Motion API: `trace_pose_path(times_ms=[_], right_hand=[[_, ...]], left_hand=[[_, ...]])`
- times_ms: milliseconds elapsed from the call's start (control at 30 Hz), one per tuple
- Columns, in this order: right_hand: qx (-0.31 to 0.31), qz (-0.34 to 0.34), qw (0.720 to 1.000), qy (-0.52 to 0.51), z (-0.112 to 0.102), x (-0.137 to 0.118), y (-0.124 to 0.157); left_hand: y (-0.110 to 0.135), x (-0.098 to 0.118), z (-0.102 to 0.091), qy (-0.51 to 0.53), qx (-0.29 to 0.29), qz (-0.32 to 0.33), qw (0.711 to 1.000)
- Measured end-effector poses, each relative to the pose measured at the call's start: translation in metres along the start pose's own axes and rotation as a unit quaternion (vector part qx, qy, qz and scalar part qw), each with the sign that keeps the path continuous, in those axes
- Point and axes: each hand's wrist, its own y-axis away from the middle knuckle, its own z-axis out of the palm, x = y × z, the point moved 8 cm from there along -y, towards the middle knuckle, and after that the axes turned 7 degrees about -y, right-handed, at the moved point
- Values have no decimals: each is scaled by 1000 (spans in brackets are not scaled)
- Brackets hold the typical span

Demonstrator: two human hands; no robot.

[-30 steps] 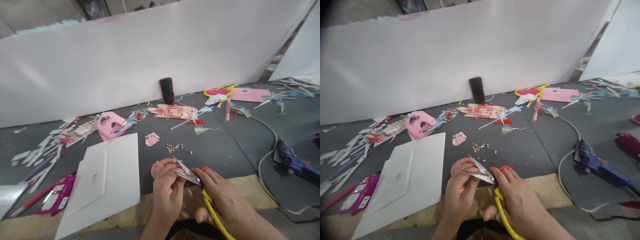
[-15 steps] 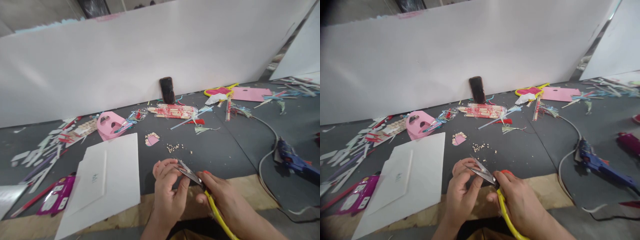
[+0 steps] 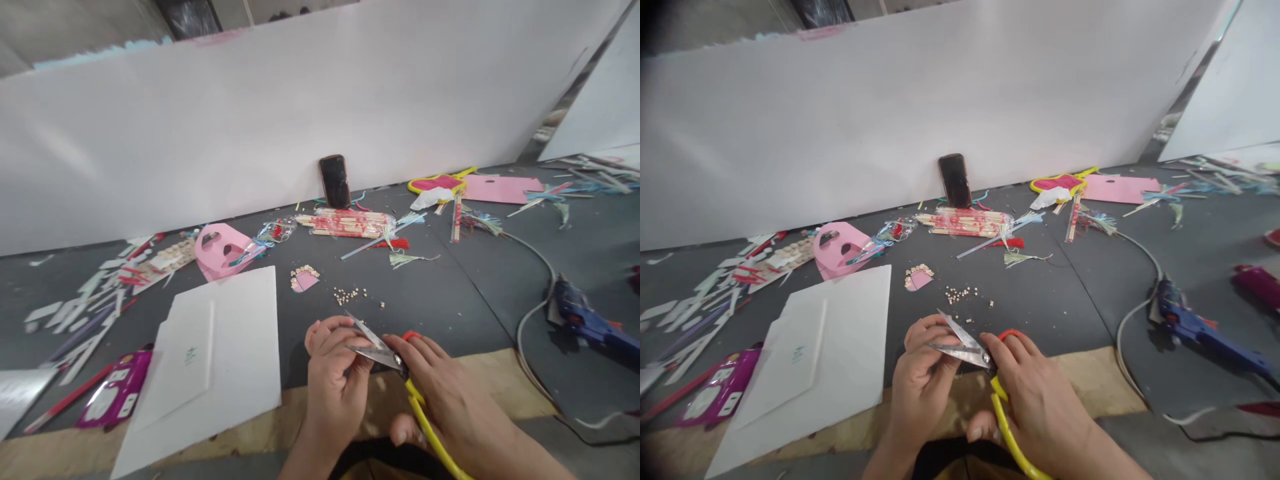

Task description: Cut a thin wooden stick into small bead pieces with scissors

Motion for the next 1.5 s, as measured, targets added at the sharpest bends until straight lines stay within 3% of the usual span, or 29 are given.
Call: trace_pose_path(times_ms=[133,400,633,800,1200,1500], right_hand=[[17,-16,1000,3,-1,-1,1],[26,-15,1000,3,3,4,1],[-21,32,999,-21,11,11,1],[11,0,1000,-1,5,8,2],[23,-30,999,9,-4,-3,-2],[-15,15,998,-57,6,9,-2]], left_hand=[[-3,-4,3,44,-29,-27,998],[-2,-4,1,53,-16,-47,997],[1,-9,3,24,4,-62,998],[3,-9,1,-2,23,-55,998],[-1,-6,4,58,-19,-48,997],[0,-10,6,68,-12,-70,995]])
